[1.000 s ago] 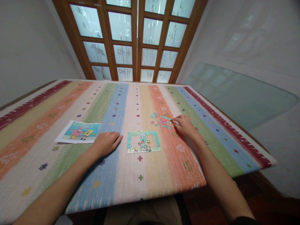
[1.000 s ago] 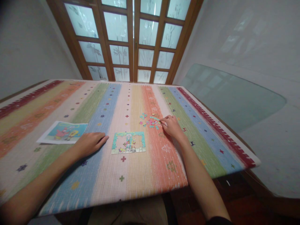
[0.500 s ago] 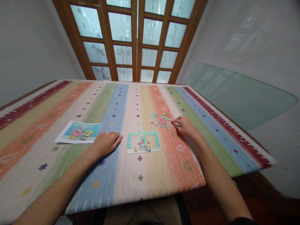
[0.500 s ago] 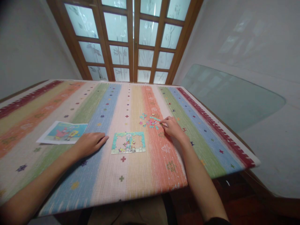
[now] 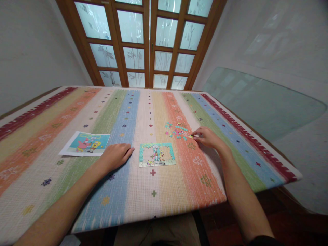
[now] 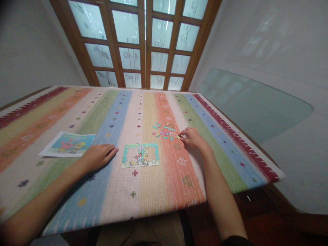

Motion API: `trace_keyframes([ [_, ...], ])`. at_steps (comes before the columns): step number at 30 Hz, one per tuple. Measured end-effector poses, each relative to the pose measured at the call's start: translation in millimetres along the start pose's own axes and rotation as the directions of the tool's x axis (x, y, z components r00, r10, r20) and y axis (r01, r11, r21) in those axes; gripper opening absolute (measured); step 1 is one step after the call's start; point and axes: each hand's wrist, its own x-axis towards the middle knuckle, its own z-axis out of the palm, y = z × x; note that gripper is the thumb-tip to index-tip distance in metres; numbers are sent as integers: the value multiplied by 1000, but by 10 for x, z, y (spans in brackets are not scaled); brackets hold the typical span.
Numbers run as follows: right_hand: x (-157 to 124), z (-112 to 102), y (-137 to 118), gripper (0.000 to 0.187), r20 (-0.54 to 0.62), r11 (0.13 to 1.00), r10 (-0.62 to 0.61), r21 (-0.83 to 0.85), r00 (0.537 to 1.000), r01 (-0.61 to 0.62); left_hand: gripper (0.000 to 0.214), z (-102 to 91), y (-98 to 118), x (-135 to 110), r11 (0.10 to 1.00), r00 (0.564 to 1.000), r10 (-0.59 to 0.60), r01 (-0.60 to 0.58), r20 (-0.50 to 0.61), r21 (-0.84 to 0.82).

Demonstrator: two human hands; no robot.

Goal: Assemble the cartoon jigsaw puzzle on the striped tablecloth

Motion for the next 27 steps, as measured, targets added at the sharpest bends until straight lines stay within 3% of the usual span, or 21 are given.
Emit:
trace_keyframes([
  [14, 5, -24, -82, 6, 6, 998, 62, 12, 998, -62, 51, -11, 4, -1, 1000, 1000, 11, -11, -2, 27],
  [27, -10, -31, -96, 6, 5, 998, 22, 57, 1000, -22, 50, 3, -14, -4, 1000, 999, 25, -26, -31, -5],
])
